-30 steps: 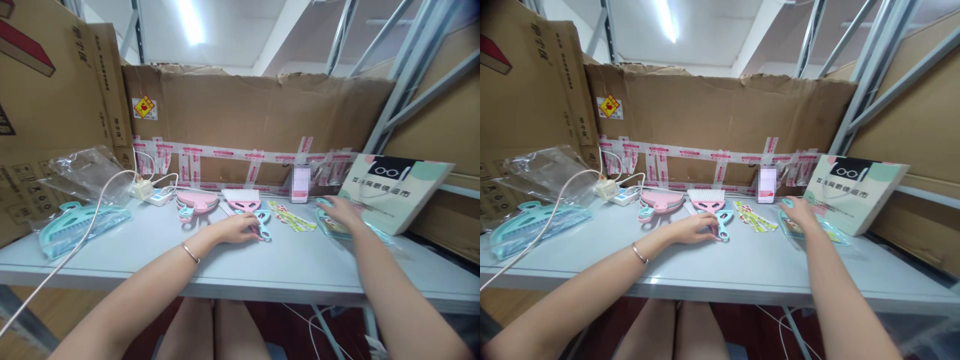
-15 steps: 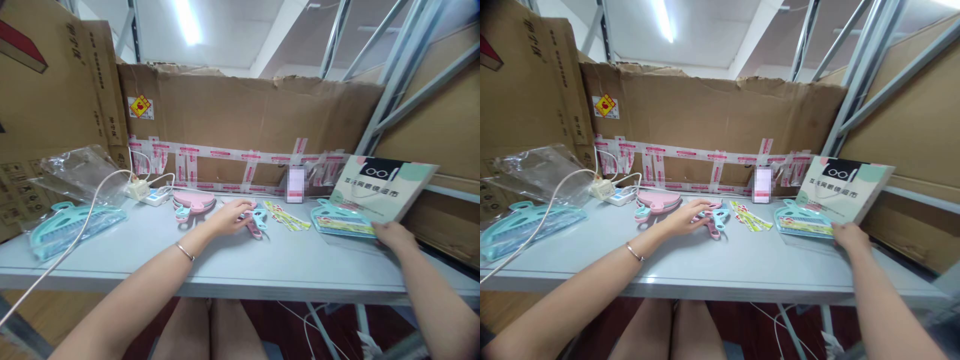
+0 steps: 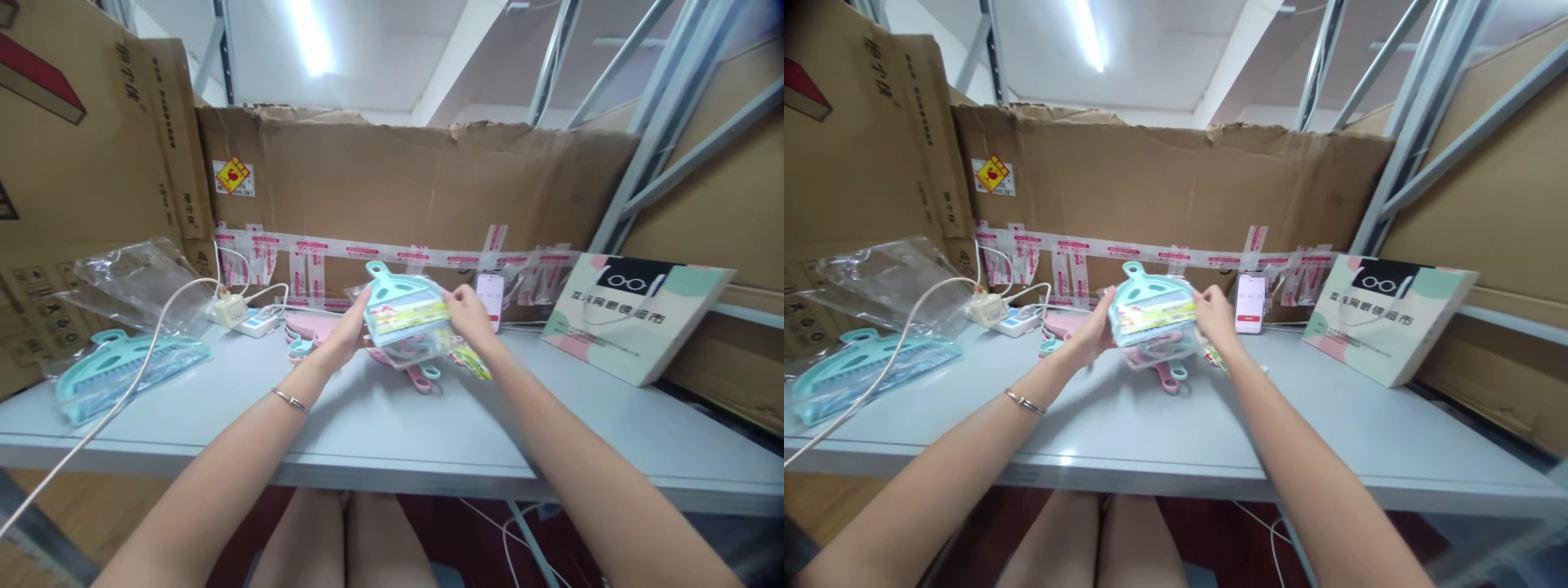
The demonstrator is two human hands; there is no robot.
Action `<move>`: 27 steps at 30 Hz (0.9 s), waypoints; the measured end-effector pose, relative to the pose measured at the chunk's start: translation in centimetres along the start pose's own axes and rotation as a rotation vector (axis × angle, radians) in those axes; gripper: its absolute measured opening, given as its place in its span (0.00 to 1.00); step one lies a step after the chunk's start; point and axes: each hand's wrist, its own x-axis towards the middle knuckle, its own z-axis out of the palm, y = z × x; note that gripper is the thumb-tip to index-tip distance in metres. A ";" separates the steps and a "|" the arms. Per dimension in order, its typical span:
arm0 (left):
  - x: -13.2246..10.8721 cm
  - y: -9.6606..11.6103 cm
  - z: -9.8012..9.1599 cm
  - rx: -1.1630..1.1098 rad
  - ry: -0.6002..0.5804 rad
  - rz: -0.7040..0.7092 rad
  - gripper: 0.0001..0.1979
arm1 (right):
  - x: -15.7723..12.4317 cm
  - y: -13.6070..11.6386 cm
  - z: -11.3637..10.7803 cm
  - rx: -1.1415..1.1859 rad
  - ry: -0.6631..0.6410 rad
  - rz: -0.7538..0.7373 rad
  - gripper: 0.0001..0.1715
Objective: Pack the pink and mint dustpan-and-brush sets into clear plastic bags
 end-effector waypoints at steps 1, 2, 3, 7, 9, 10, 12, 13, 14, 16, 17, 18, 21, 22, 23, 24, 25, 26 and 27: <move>0.2 0.1 -0.4 -0.053 0.080 0.019 0.22 | -0.4 -0.9 1.5 0.063 -0.027 -0.008 0.14; 0.5 0.2 -0.9 -0.092 0.172 0.042 0.19 | -0.9 -1.6 2.6 0.133 -0.014 -0.018 0.15; 0.9 0.1 -1.3 -0.119 0.263 0.060 0.17 | -1.5 -2.2 3.4 0.192 0.049 -0.038 0.16; 2.2 -0.3 -2.6 -0.158 0.472 0.156 0.15 | -4.0 -3.2 4.2 0.351 0.194 -0.148 0.20; 2.4 -0.6 -2.8 -0.155 0.509 0.278 0.16 | -5.2 -3.5 4.3 0.452 -0.023 -0.060 0.21; 2.4 -0.7 -2.7 -0.149 0.515 0.343 0.17 | -5.6 -3.6 4.5 0.511 -0.158 0.037 0.22; 2.1 -0.9 -2.4 -0.132 0.502 0.443 0.18 | -6.3 -3.9 5.1 0.643 -0.362 0.256 0.22; 1.9 -1.0 -2.2 -0.121 0.492 0.474 0.19 | -6.5 -4.1 5.4 0.726 -0.424 0.343 0.22; 1.7 -1.1 -2.0 -0.107 0.491 0.498 0.20 | -6.7 -4.3 5.7 0.822 -0.460 0.404 0.20; 1.3 -1.0 -1.5 -0.072 0.499 0.528 0.22 | -6.8 -4.6 6.0 1.020 -0.468 0.470 0.16; 1.2 -0.8 -1.4 -0.056 0.498 0.531 0.23 | -6.7 -4.6 6.0 1.102 -0.457 0.491 0.14; 1.0 -0.5 -1.4 -0.039 0.487 0.533 0.24 | -6.7 -4.7 5.8 1.161 -0.446 0.508 0.13; 0.9 0.7 -1.9 0.017 0.416 0.567 0.22 | -6.5 -4.7 5.0 1.217 -0.438 0.518 0.12; 0.9 1.2 -2.2 0.062 0.412 0.591 0.21 | -6.4 -4.7 4.7 1.213 -0.456 0.504 0.12; 0.9 1.7 -2.7 0.131 0.427 0.620 0.20 | -6.4 -4.8 4.5 1.204 -0.479 0.487 0.12; 1.1 2.2 -3.2 0.220 0.452 0.645 0.19 | -6.4 -4.8 4.3 1.192 -0.502 0.467 0.13; 1.4 2.9 -3.8 0.323 0.480 0.661 0.18 | -6.4 -4.8 4.1 1.181 -0.523 0.449 0.13; 1.7 3.7 -4.4 0.424 0.512 0.671 0.18 | -6.4 -4.9 4.0 1.170 -0.542 0.434 0.13; 2.1 4.7 -5.2 0.505 0.547 0.683 0.18 | -6.4 -4.9 3.9 1.161 -0.554 0.423 0.13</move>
